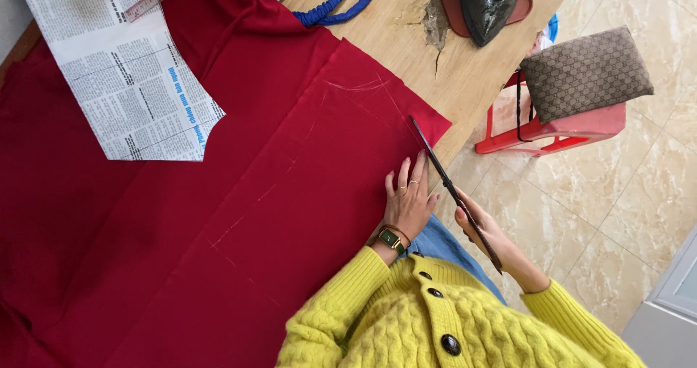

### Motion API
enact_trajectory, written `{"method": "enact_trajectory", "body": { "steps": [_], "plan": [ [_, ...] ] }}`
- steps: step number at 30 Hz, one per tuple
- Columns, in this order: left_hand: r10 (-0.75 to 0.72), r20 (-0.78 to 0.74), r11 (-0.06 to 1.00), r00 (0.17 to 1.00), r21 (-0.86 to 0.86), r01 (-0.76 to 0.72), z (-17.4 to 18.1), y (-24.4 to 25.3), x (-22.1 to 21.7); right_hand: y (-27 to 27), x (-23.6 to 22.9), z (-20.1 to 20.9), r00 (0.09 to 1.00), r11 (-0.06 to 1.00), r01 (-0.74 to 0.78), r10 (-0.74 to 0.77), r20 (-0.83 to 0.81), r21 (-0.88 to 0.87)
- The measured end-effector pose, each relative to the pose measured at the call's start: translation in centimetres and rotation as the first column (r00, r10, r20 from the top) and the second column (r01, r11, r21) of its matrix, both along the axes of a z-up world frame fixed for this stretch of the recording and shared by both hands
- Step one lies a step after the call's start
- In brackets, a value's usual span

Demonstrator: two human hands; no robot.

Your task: The person cuts a large piece of red fabric on a wooden table using shears, following marked lines. After cutting, they remove the cut pieces and smooth the remaining fabric on the table.

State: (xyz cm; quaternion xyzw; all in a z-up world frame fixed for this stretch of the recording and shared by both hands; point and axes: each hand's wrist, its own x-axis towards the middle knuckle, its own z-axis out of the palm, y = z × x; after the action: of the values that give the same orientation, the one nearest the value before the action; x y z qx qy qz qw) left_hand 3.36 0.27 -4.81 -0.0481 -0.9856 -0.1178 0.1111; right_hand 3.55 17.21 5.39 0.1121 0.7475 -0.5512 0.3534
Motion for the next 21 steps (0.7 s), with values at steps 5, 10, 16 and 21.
{"method": "enact_trajectory", "body": {
  "steps": [5, 10, 16, 21],
  "plan": [
    [0.000, -0.002, 1.000, 1.000, -0.004, 0.000, 0.0, 0.0, 0.0, 1.3, 0.0, -3.2, 0.999, 0.998, 0.040, -0.040, 0.002, -0.054],
    [-0.004, 0.009, 1.000, 1.000, 0.002, 0.004, 0.3, -0.1, 0.0, 1.0, -0.2, -2.1, 0.998, 0.995, 0.062, -0.060, 0.022, -0.075],
    [0.006, 0.008, 1.000, 1.000, -0.010, -0.006, 0.2, 0.1, 0.0, 0.3, -0.8, 0.4, 0.998, 0.998, 0.017, -0.013, 0.061, -0.065],
    [0.008, -0.026, 1.000, 1.000, -0.002, -0.008, 0.6, 0.0, 0.0, -1.1, -2.2, 0.9, 0.998, 0.997, -0.014, 0.019, 0.063, -0.074]
  ]
}}
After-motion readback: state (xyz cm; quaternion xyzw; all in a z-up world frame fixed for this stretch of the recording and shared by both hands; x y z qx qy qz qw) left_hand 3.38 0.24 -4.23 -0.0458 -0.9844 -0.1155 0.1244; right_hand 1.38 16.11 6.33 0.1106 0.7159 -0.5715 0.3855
